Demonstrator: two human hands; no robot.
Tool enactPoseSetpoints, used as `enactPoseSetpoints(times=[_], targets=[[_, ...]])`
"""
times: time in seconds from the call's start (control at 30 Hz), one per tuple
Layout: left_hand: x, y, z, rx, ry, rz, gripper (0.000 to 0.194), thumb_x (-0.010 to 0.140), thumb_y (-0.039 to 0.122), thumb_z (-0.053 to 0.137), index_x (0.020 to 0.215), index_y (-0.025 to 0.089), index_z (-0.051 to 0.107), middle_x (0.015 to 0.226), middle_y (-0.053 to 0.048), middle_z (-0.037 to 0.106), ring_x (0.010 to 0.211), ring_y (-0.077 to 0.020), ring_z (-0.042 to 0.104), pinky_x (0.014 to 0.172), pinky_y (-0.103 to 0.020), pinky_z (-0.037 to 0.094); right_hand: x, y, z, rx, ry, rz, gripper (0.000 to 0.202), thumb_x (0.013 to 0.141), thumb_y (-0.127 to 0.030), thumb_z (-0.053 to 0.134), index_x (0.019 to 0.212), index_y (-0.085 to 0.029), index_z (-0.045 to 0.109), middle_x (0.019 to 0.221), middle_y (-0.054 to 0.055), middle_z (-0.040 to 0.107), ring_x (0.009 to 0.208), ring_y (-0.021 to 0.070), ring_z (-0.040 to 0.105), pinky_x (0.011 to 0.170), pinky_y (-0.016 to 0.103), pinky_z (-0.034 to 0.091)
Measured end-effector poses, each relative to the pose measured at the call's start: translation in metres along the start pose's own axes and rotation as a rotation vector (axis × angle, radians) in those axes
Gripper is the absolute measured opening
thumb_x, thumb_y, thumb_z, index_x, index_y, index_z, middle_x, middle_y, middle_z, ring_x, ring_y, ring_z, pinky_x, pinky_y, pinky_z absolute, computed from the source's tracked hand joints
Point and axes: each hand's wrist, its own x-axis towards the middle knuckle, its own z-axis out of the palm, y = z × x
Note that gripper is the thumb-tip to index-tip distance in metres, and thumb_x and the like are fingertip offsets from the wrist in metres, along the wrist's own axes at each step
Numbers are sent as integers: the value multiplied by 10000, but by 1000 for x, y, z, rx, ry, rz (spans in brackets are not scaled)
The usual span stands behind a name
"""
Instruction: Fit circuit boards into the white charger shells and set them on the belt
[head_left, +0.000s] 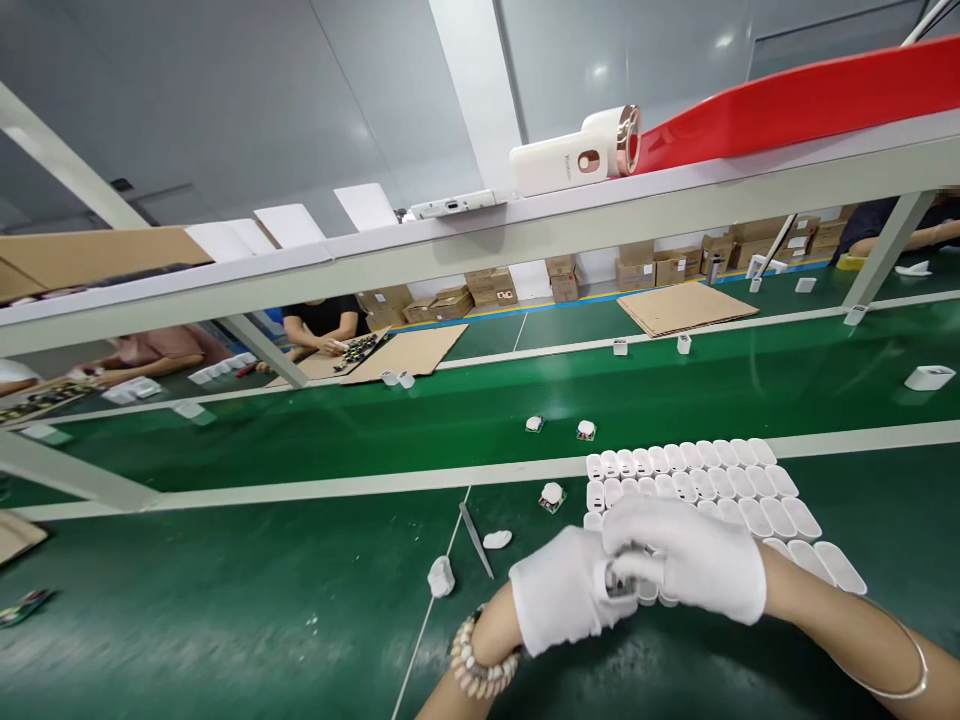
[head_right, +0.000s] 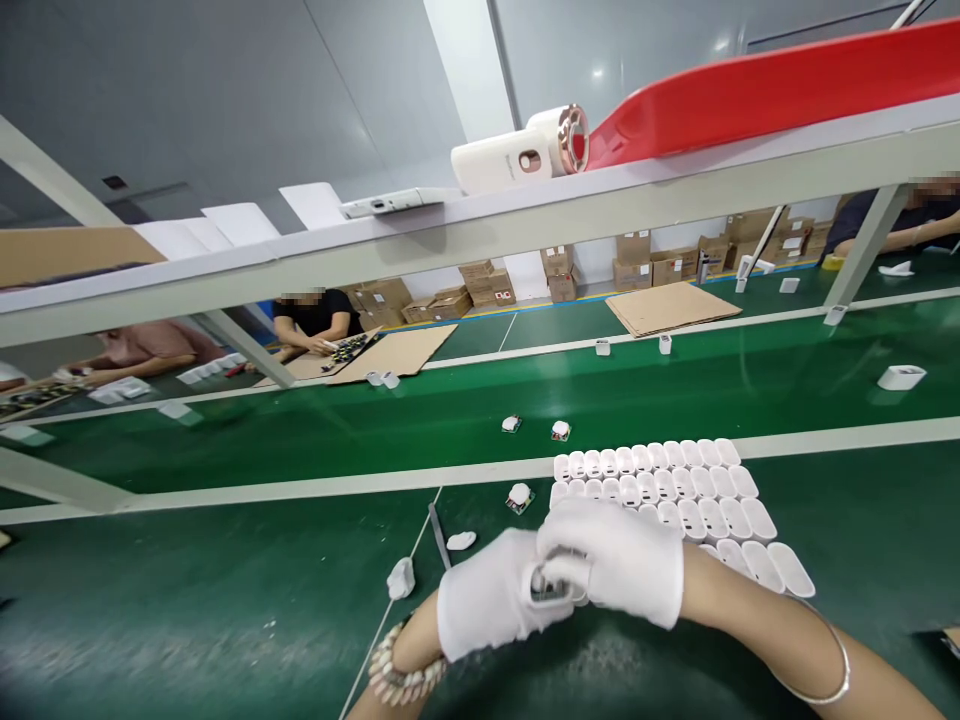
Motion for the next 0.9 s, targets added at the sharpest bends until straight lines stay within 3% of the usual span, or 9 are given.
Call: enactPoseSetpoints(times=[0.1,0.2,0.33,0.4,0.5,0.6,0.7,0.8,0.9], targets=[[17,24,16,9,-111,172,228,789,356,757,943,195,706,960,-51,724,902,-225,664,899,-393,545,4,0,-13,46,108,26,192,970,-261,492,1001,-233,680,1030,51,678,999,215,622,900,374,491],[21,35,25,18,-142,372,228,722,269,765,934,208,709,1016,-57,721,1006,-266,634,1018,-417,472,13,-2,-6,-70,133,130,217,857,-353,682,1039,-235,670,1102,69,657,983,259,627,852,408,510],[23,28,26,30,-122,556,309,766,220,651,1073,188,657,1093,-92,678,1032,-265,623,988,-429,477,26,-6,4,-122,189,100,178,814,-151,635,969,-214,696,1047,50,667,921,205,635,813,342,521],[25,23,20,137,-104,488,439,747,186,645,1185,166,614,1094,-105,659,970,-247,634,886,-383,517,33,-1,-5,-160,189,132,125,817,-153,636,890,-212,719,1016,33,682,933,180,643,839,298,517],[25,22,4,604,-78,256,542,808,201,587,1346,197,527,1106,-98,642,901,-231,647,795,-354,519,46,24,-34,-278,172,281,90,864,-258,659,862,-192,720,993,35,691,930,176,651,832,278,520],[25,21,-8,934,-158,66,413,799,176,635,1209,228,645,1014,-85,668,935,-279,663,843,-414,507,62,66,-66,-376,169,465,180,930,-306,623,990,-147,683,1043,70,682,921,190,654,816,343,541],[29,12,-2,980,-256,11,237,827,211,699,1062,184,678,985,-68,673,947,-251,658,845,-415,532,72,106,-82,-439,116,614,249,957,-347,606,1102,-148,646,1110,72,658,946,197,653,813,356,560],[38,0,16,990,-312,21,270,926,335,630,1143,175,624,1135,-69,643,990,-211,645,841,-392,558,77,132,-84,-483,63,705,281,963,-341,601,1169,-150,621,1144,78,644,950,198,654,806,363,571],[45,-5,28,990,-333,53,297,933,340,623,1187,188,609,1191,-82,626,1028,-219,639,855,-391,559,81,142,-81,-526,51,716,301,967,-333,596,1211,-158,601,1193,95,626,987,202,646,835,385,567]])
